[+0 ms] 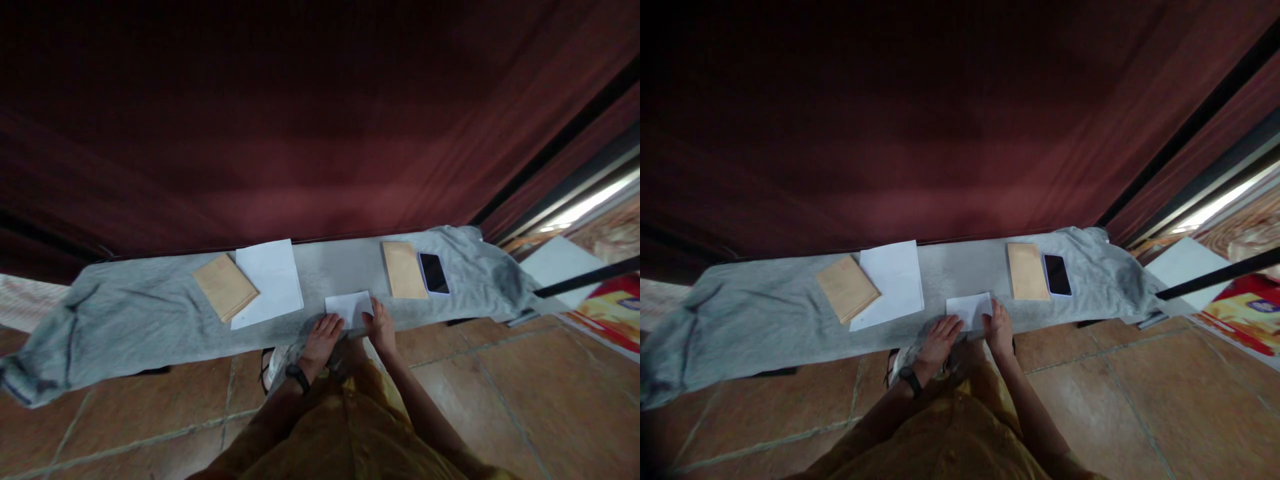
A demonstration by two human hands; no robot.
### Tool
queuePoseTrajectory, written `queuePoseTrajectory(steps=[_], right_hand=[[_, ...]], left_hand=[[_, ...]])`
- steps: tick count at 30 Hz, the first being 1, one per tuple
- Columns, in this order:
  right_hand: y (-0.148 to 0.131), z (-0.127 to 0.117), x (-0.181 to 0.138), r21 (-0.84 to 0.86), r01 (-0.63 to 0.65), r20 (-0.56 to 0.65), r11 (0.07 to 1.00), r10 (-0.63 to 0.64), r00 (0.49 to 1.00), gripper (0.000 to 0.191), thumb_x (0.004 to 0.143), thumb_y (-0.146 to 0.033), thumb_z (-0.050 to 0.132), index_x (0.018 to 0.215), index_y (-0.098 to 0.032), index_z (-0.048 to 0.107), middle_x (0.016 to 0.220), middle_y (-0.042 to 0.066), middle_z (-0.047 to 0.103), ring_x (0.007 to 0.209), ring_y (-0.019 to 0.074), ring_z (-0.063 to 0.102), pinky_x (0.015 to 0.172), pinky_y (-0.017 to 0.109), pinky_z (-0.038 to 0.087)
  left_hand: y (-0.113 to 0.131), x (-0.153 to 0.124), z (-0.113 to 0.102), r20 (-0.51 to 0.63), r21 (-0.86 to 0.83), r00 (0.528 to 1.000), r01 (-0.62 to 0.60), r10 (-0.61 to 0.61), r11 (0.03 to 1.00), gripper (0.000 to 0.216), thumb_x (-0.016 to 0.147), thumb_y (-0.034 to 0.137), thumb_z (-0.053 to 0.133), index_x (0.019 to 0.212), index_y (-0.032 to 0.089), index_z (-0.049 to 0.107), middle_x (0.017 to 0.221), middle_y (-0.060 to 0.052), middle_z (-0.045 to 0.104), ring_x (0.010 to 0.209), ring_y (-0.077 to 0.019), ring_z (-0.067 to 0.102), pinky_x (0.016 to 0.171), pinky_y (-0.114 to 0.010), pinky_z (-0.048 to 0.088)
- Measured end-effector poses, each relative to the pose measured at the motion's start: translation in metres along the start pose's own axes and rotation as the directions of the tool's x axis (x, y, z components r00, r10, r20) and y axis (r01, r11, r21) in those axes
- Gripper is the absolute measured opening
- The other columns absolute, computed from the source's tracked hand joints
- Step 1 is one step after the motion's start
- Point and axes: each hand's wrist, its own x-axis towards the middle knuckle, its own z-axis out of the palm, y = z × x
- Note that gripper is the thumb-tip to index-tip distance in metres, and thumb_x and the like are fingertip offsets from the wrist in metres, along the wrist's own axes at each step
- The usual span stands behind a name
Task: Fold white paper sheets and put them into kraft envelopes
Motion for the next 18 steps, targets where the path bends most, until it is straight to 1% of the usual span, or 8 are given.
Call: queuePoseTrajectory(steps=[4,7,9,11,13,15,17,18], right_hand=[[0.002,0.001,-0.002,0.098,0.016,-0.027,0.995,-0.013,1.000,0.049,0.096,-0.024,0.041,0.144,-0.014,0.044,0.121,0.017,0.064,0.109,0.0288,0.062,0.095,0.048,0.052],[0.001,0.000,-0.001,0.117,0.024,-0.027,0.993,-0.021,0.999,0.049,0.097,-0.024,0.041,0.144,-0.015,0.044,0.121,0.016,0.064,0.109,0.0280,0.062,0.094,0.046,0.052],[-0.002,-0.002,-0.001,0.054,0.028,-0.010,0.998,-0.028,1.000,0.048,0.097,-0.024,0.039,0.144,-0.014,0.044,0.117,0.017,0.064,0.105,0.0286,0.062,0.091,0.046,0.052],[-0.005,-0.005,-0.001,-0.045,0.011,0.011,0.999,-0.010,1.000,0.047,0.098,-0.023,0.039,0.143,-0.012,0.046,0.111,0.018,0.065,0.099,0.0290,0.062,0.087,0.046,0.052],[-0.011,-0.009,-0.001,-0.145,-0.016,0.018,0.989,0.019,1.000,0.045,0.098,-0.024,0.039,0.141,-0.011,0.048,0.110,0.018,0.064,0.098,0.0292,0.061,0.086,0.046,0.050],[-0.019,-0.010,0.001,-0.201,-0.004,0.022,0.980,0.009,1.000,0.045,0.099,-0.024,0.039,0.141,-0.012,0.049,0.120,0.020,0.063,0.106,0.0300,0.059,0.090,0.047,0.048],[-0.028,-0.007,0.004,-0.181,0.066,0.056,0.981,-0.057,0.997,0.045,0.100,-0.025,0.039,0.143,-0.015,0.049,0.136,0.019,0.057,0.121,0.0303,0.054,0.099,0.048,0.044],[-0.032,-0.004,0.007,-0.148,0.115,0.088,0.982,-0.103,0.991,0.046,0.101,-0.027,0.038,0.144,-0.016,0.049,0.142,0.018,0.055,0.127,0.0296,0.051,0.103,0.047,0.042]], left_hand=[[-0.008,0.005,-0.004,-0.063,-0.034,0.994,-0.094,0.092,0.995,0.054,0.093,0.003,0.040,0.144,0.018,0.050,0.155,-0.007,0.047,0.147,-0.0202,0.036,0.116,-0.038,0.041],[-0.016,0.012,-0.005,-0.066,-0.051,0.989,-0.133,0.129,0.990,0.056,0.090,0.002,0.041,0.144,0.015,0.049,0.156,-0.009,0.045,0.150,-0.0199,0.031,0.119,-0.038,0.039],[-0.020,0.013,-0.002,-0.033,-0.073,0.994,-0.110,0.108,0.991,0.058,0.088,0.000,0.041,0.143,0.015,0.050,0.154,-0.009,0.048,0.149,-0.0186,0.033,0.118,-0.036,0.040],[-0.020,0.010,0.002,0.006,-0.099,0.998,-0.064,0.065,0.993,0.061,0.085,-0.002,0.040,0.143,0.015,0.051,0.153,-0.008,0.049,0.147,-0.0176,0.036,0.118,-0.035,0.040],[-0.017,0.008,0.002,0.029,-0.125,0.999,-0.015,0.018,0.992,0.063,0.083,-0.003,0.041,0.143,0.015,0.051,0.153,-0.008,0.049,0.146,-0.0180,0.038,0.120,-0.037,0.036],[-0.010,0.009,-0.003,0.032,-0.147,0.999,0.037,-0.032,0.988,0.062,0.084,-0.001,0.043,0.142,0.017,0.053,0.152,-0.008,0.050,0.145,-0.0202,0.039,0.124,-0.046,0.028],[-0.002,0.015,-0.010,0.014,-0.159,0.996,0.091,-0.090,0.983,0.056,0.087,0.005,0.045,0.140,0.018,0.055,0.150,-0.009,0.053,0.144,-0.0225,0.041,0.126,-0.055,0.019],[0.001,0.020,-0.014,-0.002,-0.161,0.993,0.113,-0.115,0.980,0.053,0.089,0.009,0.045,0.140,0.018,0.054,0.150,-0.010,0.053,0.145,-0.0231,0.040,0.126,-0.057,0.016]])
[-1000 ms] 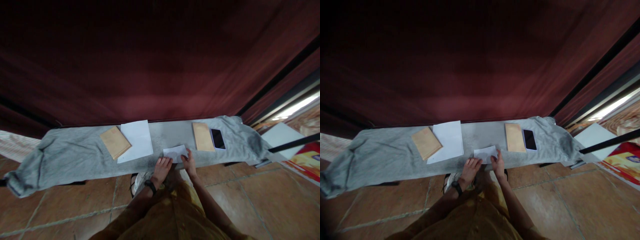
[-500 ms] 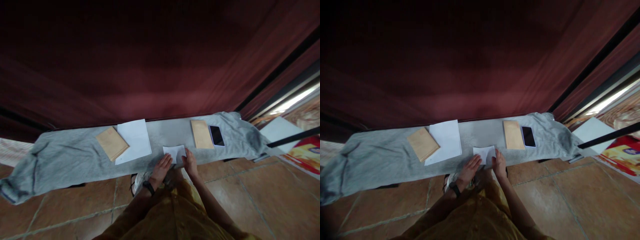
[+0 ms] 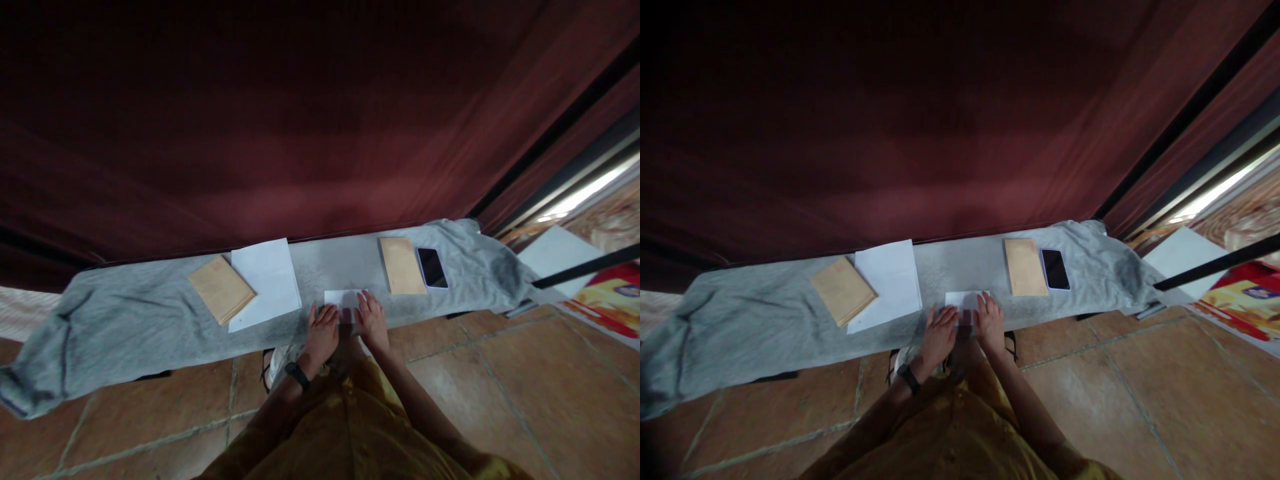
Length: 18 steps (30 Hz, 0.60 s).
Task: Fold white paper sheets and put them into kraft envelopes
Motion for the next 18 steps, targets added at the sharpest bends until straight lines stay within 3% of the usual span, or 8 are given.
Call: queuePoseTrajectory(steps=[4,8,13,18], right_hand=[[-0.011,0.012,0.011,0.094,0.110,0.095,0.990,-0.119,0.988,0.048,0.104,-0.031,0.030,0.145,-0.015,0.050,0.148,0.015,0.053,0.140,0.0256,0.044,0.115,0.046,0.035],[-0.004,0.018,0.010,0.026,0.087,0.100,0.996,-0.089,0.991,0.049,0.104,-0.034,0.035,0.146,-0.014,0.050,0.152,0.014,0.049,0.143,0.0265,0.041,0.118,0.047,0.030],[0.012,0.018,0.001,-0.083,0.063,0.064,0.995,-0.057,0.996,0.052,0.104,-0.037,0.037,0.151,-0.016,0.043,0.157,0.014,0.042,0.145,0.0288,0.038,0.119,0.051,0.026],[0.024,0.016,-0.005,-0.130,0.053,0.034,0.990,-0.049,0.998,0.056,0.105,-0.040,0.035,0.152,-0.009,0.040,0.156,0.018,0.041,0.144,0.0300,0.039,0.119,0.050,0.026]], left_hand=[[0.011,0.021,0.000,-0.041,0.037,0.999,0.023,-0.021,0.999,0.053,0.098,0.021,0.038,0.150,0.012,0.041,0.156,-0.012,0.044,0.149,-0.0218,0.033,0.126,-0.051,0.020],[0.009,0.030,0.014,-0.016,0.102,0.999,0.037,-0.035,0.994,0.057,0.100,0.026,0.035,0.155,0.013,0.033,0.160,-0.013,0.038,0.152,-0.0224,0.027,0.124,-0.049,0.023],[0.004,0.025,0.023,-0.079,0.107,0.991,0.118,-0.110,0.987,0.059,0.101,0.031,0.033,0.155,0.008,0.030,0.163,-0.015,0.030,0.152,-0.0243,0.024,0.124,-0.048,0.024],[-0.002,0.019,0.022,-0.122,0.084,0.978,0.182,-0.171,0.980,0.062,0.102,0.038,0.034,0.156,0.008,0.028,0.161,-0.016,0.033,0.151,-0.0254,0.027,0.123,-0.048,0.025]])
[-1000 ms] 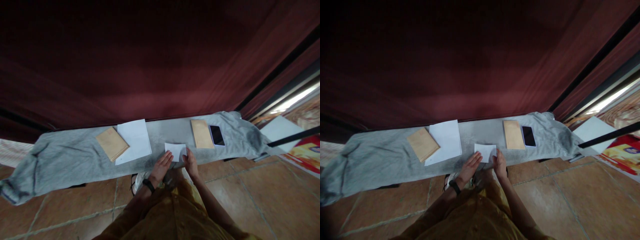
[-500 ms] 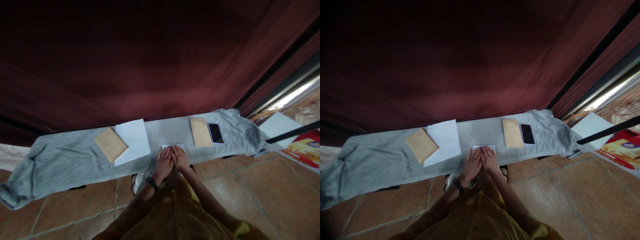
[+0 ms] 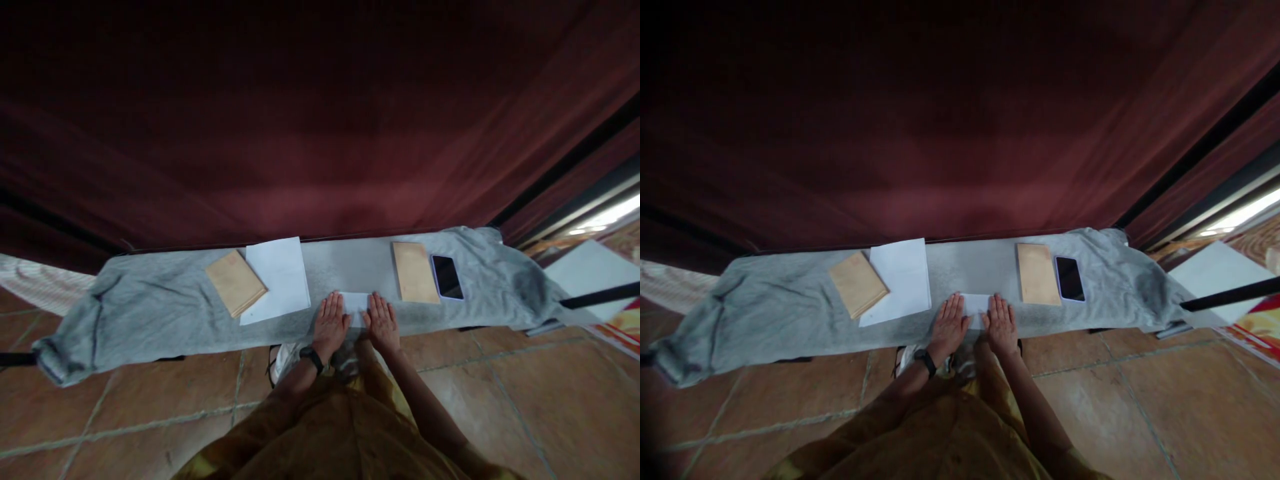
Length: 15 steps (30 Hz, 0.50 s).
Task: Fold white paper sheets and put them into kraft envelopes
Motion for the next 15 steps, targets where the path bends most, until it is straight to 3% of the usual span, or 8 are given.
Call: queuePoseTrajectory(steps=[5,9,15], right_hand=[[0.006,0.001,-0.005,0.010,0.009,-0.011,1.000,-0.009,1.000,0.057,0.105,-0.040,0.033,0.154,-0.011,0.038,0.156,0.018,0.042,0.144,0.0308,0.039,0.119,0.053,0.026],[-0.006,0.004,0.000,0.027,-0.001,-0.043,1.000,0.002,0.999,0.059,0.104,-0.039,0.031,0.154,-0.009,0.037,0.156,0.021,0.041,0.146,0.0358,0.034,0.118,0.060,0.024],[-0.034,0.014,0.006,0.060,0.174,0.016,0.983,-0.175,0.984,0.054,0.102,-0.030,0.031,0.154,-0.018,0.040,0.157,0.014,0.042,0.147,0.0297,0.035,0.118,0.055,0.027]], left_hand=[[-0.003,-0.002,-0.003,0.046,0.016,0.999,0.015,-0.016,1.000,0.063,0.102,0.042,0.034,0.154,0.007,0.030,0.162,-0.016,0.032,0.152,-0.0250,0.024,0.125,-0.046,0.024],[-0.003,-0.002,-0.002,0.087,0.020,0.996,0.011,-0.012,1.000,0.066,0.101,0.045,0.035,0.155,0.006,0.028,0.163,-0.017,0.029,0.153,-0.0259,0.022,0.125,-0.047,0.021],[-0.008,-0.006,-0.003,0.101,0.043,0.994,-0.035,0.030,0.998,0.063,0.101,0.038,0.035,0.155,0.007,0.029,0.163,-0.017,0.030,0.152,-0.0256,0.024,0.124,-0.048,0.022]])
